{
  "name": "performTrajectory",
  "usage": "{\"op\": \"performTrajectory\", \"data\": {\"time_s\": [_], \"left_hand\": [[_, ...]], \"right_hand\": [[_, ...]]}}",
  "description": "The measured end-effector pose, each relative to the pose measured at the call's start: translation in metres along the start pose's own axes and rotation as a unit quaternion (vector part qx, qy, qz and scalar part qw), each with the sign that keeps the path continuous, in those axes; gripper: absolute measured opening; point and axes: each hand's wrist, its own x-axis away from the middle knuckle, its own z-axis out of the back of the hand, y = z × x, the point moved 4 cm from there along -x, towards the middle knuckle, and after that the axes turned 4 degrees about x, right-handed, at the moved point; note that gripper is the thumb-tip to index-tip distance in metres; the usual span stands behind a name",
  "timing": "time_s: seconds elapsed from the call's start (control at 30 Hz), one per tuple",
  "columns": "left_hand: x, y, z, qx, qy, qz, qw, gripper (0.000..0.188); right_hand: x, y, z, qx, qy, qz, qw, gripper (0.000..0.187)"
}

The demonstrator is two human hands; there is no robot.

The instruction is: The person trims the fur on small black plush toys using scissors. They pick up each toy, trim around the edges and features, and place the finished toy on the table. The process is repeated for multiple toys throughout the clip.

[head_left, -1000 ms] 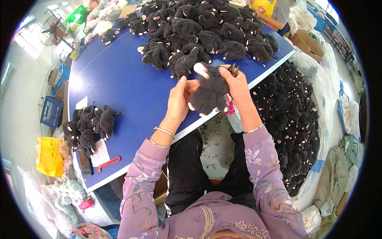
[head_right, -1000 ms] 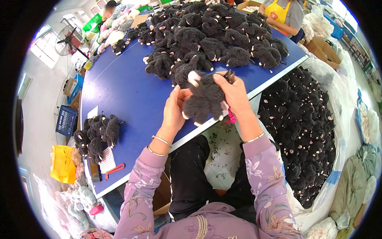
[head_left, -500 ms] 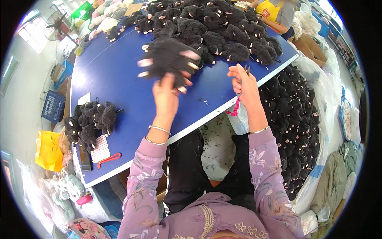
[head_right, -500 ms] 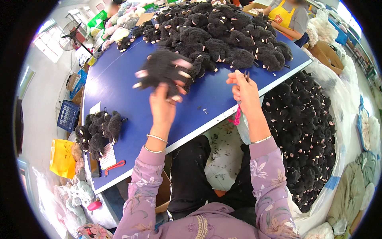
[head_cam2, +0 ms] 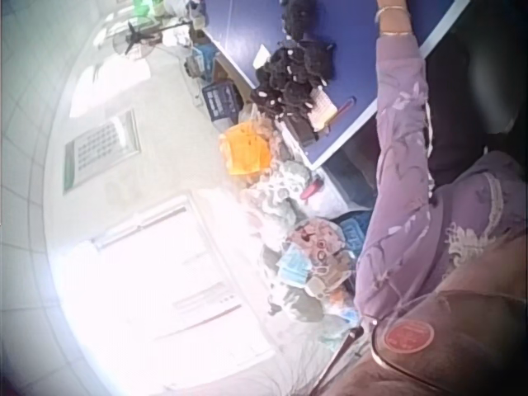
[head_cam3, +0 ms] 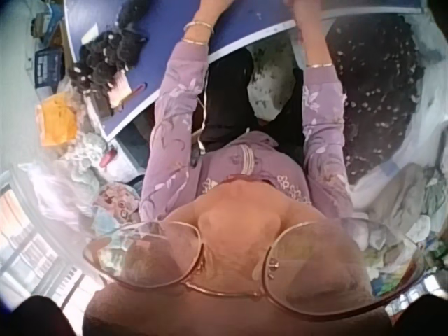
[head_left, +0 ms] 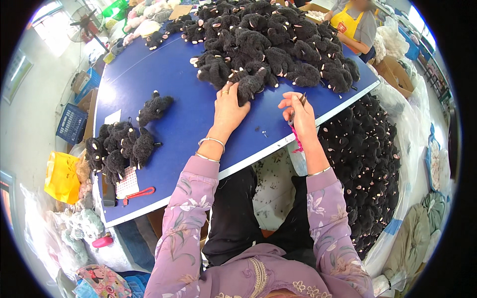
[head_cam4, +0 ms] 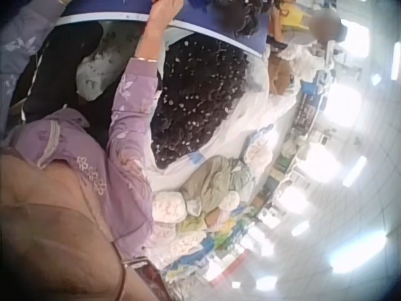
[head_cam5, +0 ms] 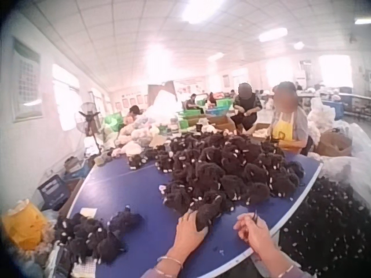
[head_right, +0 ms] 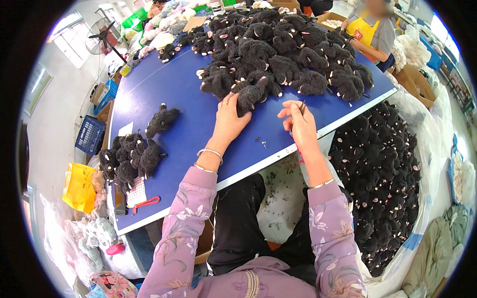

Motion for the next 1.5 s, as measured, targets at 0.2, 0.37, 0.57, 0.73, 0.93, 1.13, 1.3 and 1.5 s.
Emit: {"op": "performTrajectory", "data": {"time_s": [0.2,0.37,0.57,0.73,0.93,1.13,1.3,1.5], "left_hand": [[0.005,0.006,0.009,0.465,-0.09,0.209,0.856,0.021],[0.017,0.016,0.008,0.618,-0.156,0.229,0.736,0.024],[0.018,0.021,0.003,0.603,-0.176,0.219,0.746,0.032],[0.024,0.038,0.004,0.659,-0.217,0.183,0.696,0.046],[0.017,0.024,0.003,0.51,-0.148,0.247,0.811,0.047],[0.016,0.04,0.016,0.534,-0.172,0.227,0.796,0.036],[0.021,0.05,0.017,0.551,-0.159,0.142,0.807,0.042],[0.021,0.042,0.009,0.605,-0.153,0.176,0.761,0.025]], "right_hand": [[0.003,-0.006,0.007,0.087,0.01,0.017,0.996,0.026],[0.007,-0.011,0.004,0.102,0.0,0.014,0.995,0.041],[0.012,-0.009,-0.001,0.081,-0.075,0.026,0.994,0.065],[0.023,-0.017,-0.014,0.254,-0.041,0.114,0.96,0.06],[0.015,-0.014,0.002,-0.063,-0.086,-0.099,0.989,0.028],[0.019,-0.013,0.001,-0.171,-0.161,-0.13,0.963,0.03],[0.026,-0.007,-0.003,-0.117,-0.178,-0.215,0.953,0.033],[0.031,-0.011,-0.013,0.017,-0.183,-0.178,0.967,0.022]]}}
